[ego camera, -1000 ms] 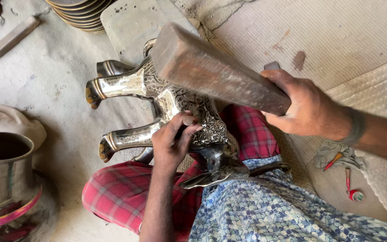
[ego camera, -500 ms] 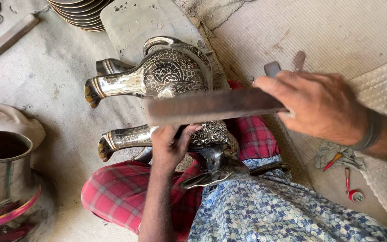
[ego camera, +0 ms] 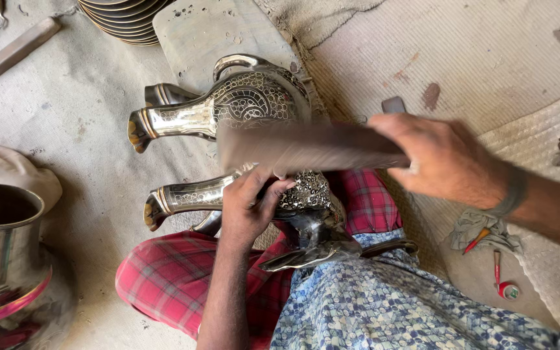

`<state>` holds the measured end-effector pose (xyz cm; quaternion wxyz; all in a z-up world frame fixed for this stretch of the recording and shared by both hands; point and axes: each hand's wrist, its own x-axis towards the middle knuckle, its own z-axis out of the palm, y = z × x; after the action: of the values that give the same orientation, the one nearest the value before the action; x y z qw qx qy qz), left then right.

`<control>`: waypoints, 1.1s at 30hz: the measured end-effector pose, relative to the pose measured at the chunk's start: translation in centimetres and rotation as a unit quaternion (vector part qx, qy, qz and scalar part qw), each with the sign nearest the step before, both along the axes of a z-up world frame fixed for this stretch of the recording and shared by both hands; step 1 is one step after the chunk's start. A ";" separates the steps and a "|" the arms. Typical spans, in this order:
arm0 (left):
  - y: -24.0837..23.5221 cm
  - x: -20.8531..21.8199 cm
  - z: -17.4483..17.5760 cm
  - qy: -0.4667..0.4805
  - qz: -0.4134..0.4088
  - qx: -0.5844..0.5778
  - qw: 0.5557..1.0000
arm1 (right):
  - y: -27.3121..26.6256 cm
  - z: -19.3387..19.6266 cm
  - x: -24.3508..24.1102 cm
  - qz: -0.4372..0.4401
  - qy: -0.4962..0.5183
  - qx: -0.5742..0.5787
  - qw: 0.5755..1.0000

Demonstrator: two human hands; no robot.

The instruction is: The person sits on the floor and uses a hammer and chisel to engrave intricate patterns on a silver-colored metal vessel. The hands hold the chisel against the surface and strike it repeatedly with the hammer to create decorative designs.

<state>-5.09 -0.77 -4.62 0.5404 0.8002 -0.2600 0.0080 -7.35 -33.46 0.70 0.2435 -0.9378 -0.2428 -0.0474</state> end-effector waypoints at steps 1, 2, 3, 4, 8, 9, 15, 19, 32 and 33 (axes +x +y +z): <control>0.1 0.1 0.1 0.008 0.002 0.021 1.000 | 0.0 0.2 0.2 0.006 -0.005 0.012 1.000; 0.2 0.1 0.3 0.016 0.005 0.042 0.999 | -0.2 0.4 0.5 0.013 -0.010 0.025 1.000; 0.2 0.1 0.3 -0.001 0.003 0.030 1.000 | -0.3 0.6 0.4 0.016 -0.013 0.037 0.999; 0.2 0.2 0.3 -0.018 0.001 0.018 1.000 | -0.3 0.6 0.5 0.020 0.003 0.051 0.998; 0.0 0.4 0.5 -0.004 -0.001 0.024 1.000 | -0.3 0.8 0.2 0.027 -0.011 0.032 0.999; 0.1 0.4 0.6 -0.009 -0.002 0.024 1.000 | -0.3 0.8 0.0 0.026 -0.033 0.010 0.999; 0.3 0.3 1.2 0.001 -0.001 0.051 0.999 | 0.1 0.3 0.0 -0.003 0.019 0.033 0.999; 0.3 0.5 1.2 -0.016 -0.007 0.049 0.999 | -0.3 0.2 -0.2 0.007 -0.008 0.016 1.000; 0.7 0.6 0.6 0.011 -0.020 0.037 0.999 | -0.4 0.9 -3.1 -0.063 0.064 -0.010 0.996; 0.7 0.5 0.5 -0.005 -0.025 0.046 0.999 | -0.3 0.9 -3.3 -0.079 0.119 0.061 0.988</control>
<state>-4.56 -0.09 -4.16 0.5021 0.8171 -0.2828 -0.0136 -10.67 -33.79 1.61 0.3227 -0.9365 -0.1342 0.0308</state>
